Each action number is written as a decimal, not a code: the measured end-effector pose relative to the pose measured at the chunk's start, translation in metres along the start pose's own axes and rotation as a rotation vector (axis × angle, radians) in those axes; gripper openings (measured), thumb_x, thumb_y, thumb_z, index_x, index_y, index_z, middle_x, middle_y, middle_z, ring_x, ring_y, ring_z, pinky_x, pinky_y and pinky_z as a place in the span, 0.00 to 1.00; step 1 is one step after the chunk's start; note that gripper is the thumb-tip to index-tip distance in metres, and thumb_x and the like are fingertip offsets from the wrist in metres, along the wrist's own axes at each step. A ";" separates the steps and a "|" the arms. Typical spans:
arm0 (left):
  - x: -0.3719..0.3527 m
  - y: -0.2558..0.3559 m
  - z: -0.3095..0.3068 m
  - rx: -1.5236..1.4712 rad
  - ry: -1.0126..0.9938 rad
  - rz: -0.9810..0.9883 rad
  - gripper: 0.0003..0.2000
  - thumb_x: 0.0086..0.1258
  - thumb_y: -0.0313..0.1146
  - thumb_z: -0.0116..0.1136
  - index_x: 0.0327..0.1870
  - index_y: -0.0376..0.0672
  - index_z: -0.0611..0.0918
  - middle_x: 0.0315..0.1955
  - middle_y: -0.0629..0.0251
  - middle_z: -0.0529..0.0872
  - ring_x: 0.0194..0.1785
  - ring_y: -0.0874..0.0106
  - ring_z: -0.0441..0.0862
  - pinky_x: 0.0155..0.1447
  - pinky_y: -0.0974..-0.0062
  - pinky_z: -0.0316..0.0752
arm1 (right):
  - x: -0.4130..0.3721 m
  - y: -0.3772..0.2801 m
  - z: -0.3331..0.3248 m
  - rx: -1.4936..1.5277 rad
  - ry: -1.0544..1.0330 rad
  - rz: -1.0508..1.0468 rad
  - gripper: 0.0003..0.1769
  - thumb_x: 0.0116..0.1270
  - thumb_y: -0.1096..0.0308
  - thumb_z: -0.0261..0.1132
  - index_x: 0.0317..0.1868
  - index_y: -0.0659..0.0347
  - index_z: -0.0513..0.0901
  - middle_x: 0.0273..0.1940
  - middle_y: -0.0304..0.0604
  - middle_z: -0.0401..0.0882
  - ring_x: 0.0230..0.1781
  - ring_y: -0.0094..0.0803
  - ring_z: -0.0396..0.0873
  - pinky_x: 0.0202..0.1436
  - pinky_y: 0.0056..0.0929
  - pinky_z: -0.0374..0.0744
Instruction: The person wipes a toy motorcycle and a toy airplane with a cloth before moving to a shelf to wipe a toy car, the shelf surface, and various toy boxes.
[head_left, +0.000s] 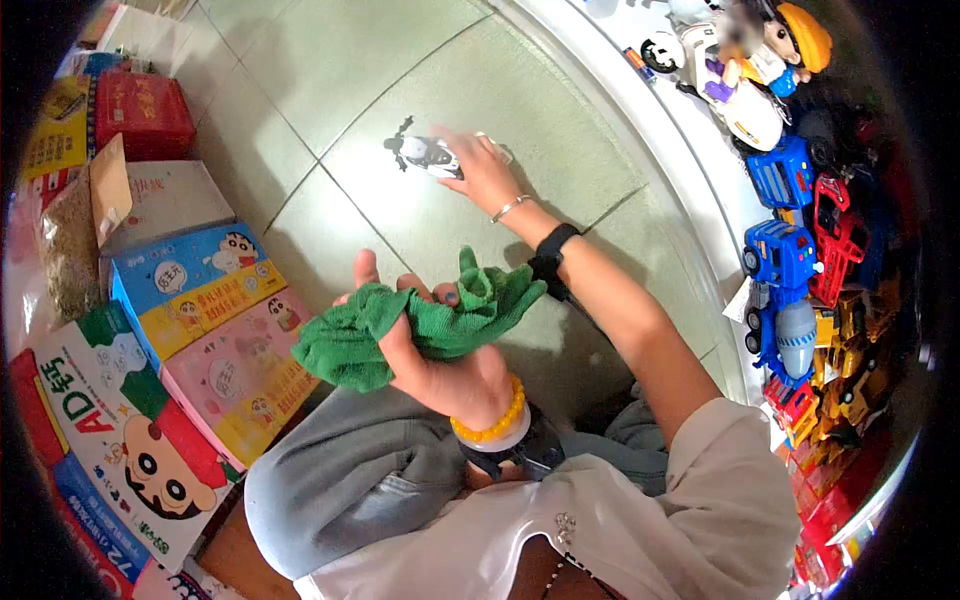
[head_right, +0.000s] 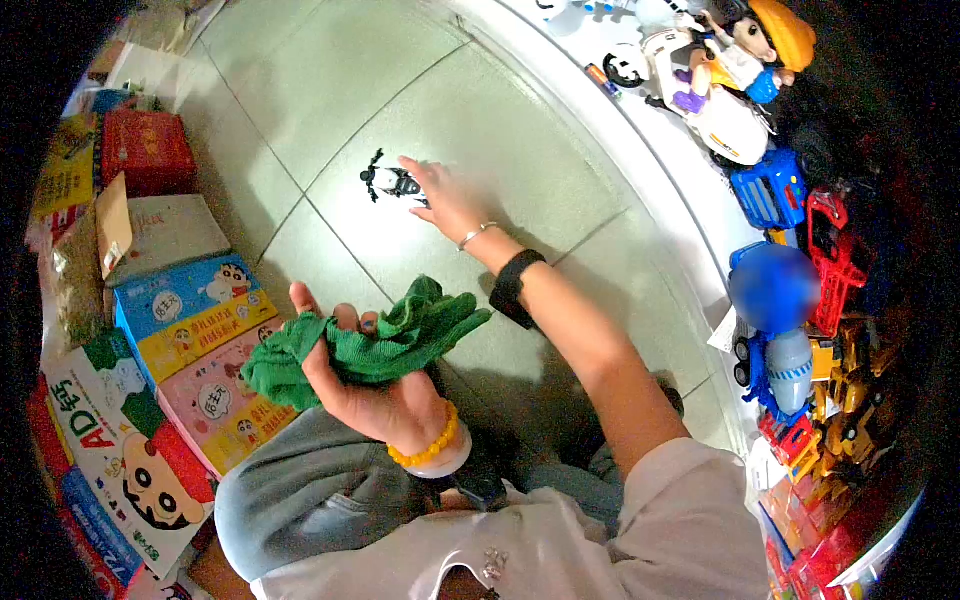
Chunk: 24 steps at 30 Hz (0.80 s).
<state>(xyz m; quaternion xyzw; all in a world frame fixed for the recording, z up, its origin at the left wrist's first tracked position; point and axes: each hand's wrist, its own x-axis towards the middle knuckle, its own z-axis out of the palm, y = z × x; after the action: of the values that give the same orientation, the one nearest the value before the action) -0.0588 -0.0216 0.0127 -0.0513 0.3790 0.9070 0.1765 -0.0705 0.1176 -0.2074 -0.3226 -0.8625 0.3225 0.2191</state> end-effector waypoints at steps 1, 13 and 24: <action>0.001 0.000 0.000 0.021 -0.002 0.005 0.17 0.66 0.27 0.55 0.56 0.47 0.70 0.63 0.56 0.71 0.38 0.76 0.76 0.36 0.75 0.79 | 0.001 0.000 0.010 -0.034 0.012 -0.024 0.40 0.53 0.65 0.73 0.68 0.45 0.68 0.52 0.46 0.76 0.48 0.46 0.74 0.51 0.42 0.76; 0.013 -0.004 0.005 0.112 -0.012 0.015 0.17 0.69 0.31 0.52 0.59 0.45 0.71 0.64 0.60 0.72 0.33 0.78 0.70 0.38 0.76 0.74 | -0.085 0.013 -0.019 -0.276 -0.072 -0.025 0.35 0.56 0.63 0.72 0.66 0.43 0.72 0.50 0.46 0.73 0.47 0.44 0.73 0.49 0.39 0.77; 0.016 -0.012 -0.002 0.169 0.038 -0.032 0.23 0.70 0.32 0.51 0.65 0.34 0.68 0.55 0.66 0.78 0.33 0.79 0.69 0.37 0.77 0.72 | -0.028 0.001 0.027 -0.118 0.037 0.126 0.36 0.57 0.54 0.71 0.67 0.42 0.71 0.46 0.46 0.73 0.45 0.43 0.72 0.45 0.35 0.76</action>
<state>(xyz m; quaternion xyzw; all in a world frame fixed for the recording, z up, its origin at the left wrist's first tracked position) -0.0693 -0.0107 0.0000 -0.0594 0.4568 0.8676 0.1873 -0.0663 0.0871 -0.2317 -0.3945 -0.8538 0.2783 0.1949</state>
